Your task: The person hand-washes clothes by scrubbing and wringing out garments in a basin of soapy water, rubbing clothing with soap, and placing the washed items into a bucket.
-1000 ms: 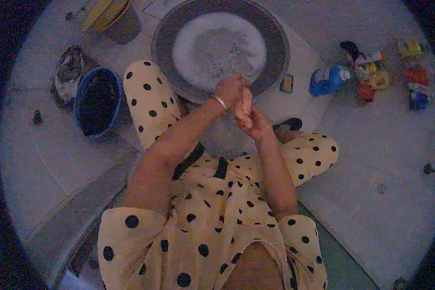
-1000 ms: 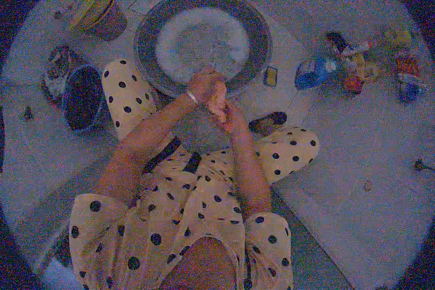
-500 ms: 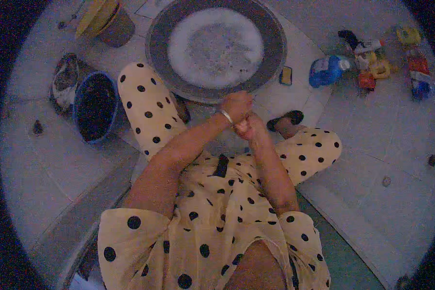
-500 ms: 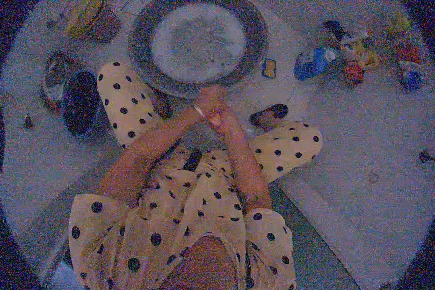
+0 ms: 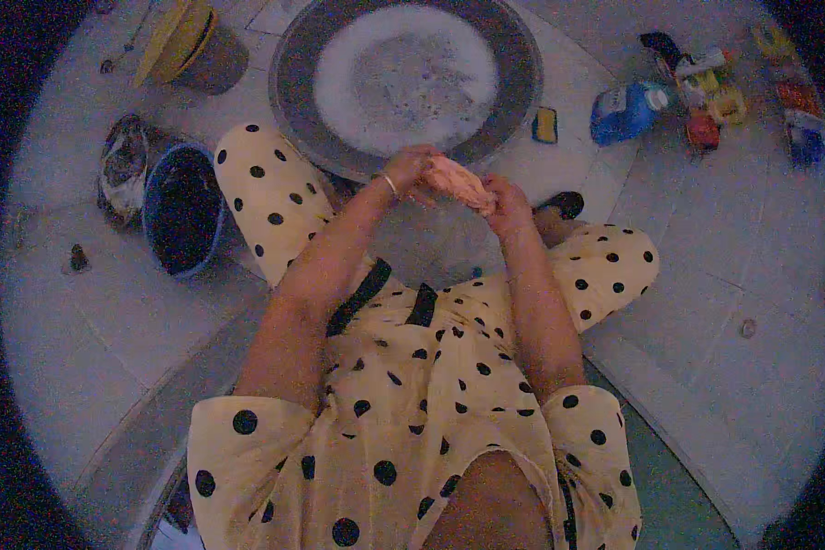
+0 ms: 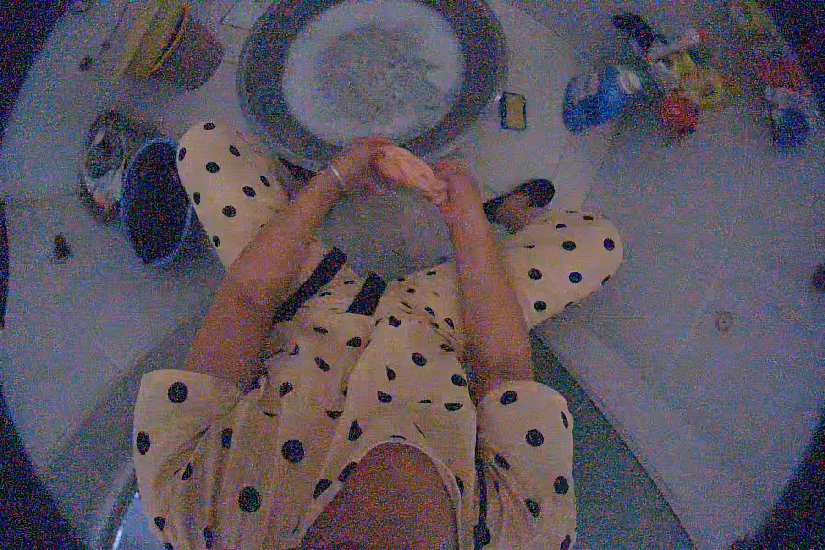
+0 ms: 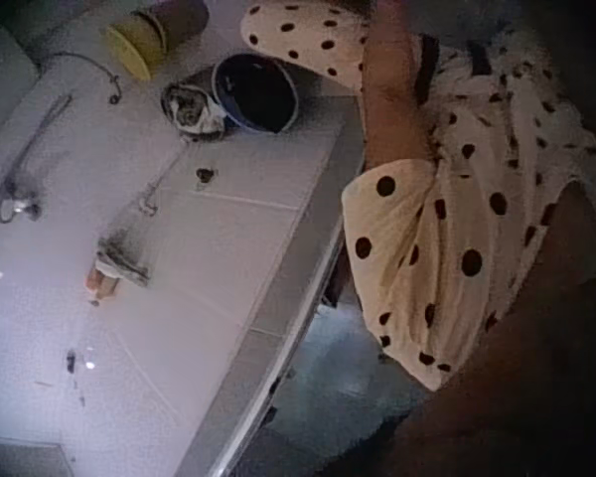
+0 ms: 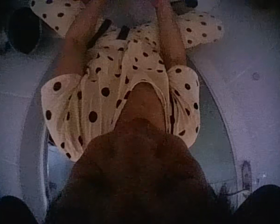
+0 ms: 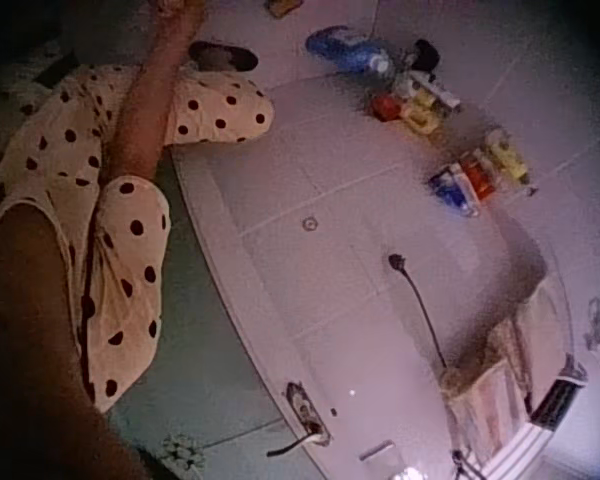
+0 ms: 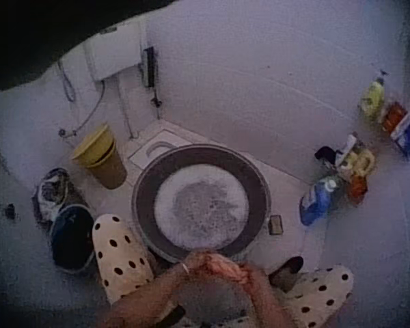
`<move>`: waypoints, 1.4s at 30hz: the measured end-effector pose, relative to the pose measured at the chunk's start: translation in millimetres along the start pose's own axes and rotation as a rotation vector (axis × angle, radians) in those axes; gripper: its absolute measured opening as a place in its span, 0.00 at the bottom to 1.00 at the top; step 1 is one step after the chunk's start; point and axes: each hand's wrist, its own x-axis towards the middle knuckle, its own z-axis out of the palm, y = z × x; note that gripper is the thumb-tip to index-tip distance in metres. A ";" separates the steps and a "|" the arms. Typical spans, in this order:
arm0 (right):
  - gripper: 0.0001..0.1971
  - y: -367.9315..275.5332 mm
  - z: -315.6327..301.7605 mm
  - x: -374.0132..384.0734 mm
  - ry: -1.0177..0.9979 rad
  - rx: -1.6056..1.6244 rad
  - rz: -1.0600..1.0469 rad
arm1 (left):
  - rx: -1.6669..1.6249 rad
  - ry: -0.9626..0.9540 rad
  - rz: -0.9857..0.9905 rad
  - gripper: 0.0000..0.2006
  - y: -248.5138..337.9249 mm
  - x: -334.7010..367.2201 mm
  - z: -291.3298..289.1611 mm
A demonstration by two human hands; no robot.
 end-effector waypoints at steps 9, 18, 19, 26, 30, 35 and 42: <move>0.10 27.2 26.3 -42.2 -0.143 0.316 -0.147 | 0.129 0.523 -0.013 0.13 139.4 45.5 51.0; 0.10 41.1 -22.2 12.8 -0.026 -0.317 -0.069 | 0.238 0.152 -0.536 0.13 124.0 62.4 18.3; 0.11 38.2 -8.6 2.2 0.089 0.314 0.215 | 0.351 0.164 -0.338 0.13 124.6 50.0 17.3; 0.07 -7.3 32.2 -47.0 0.228 0.251 -0.088 | 0.239 0.531 -0.282 0.16 148.0 39.3 59.5; 0.06 8.2 44.4 -22.4 -0.004 0.305 -0.121 | -0.133 0.225 -0.659 0.20 44.8 -0.5 38.6; 0.10 -11.7 14.6 -14.4 0.065 0.220 0.198 | -1.149 0.332 -0.896 0.15 91.1 23.8 9.4; 0.18 29.1 -17.0 -12.9 -0.674 -0.042 -0.646 | 0.071 0.447 -0.160 0.10 201.3 48.6 0.3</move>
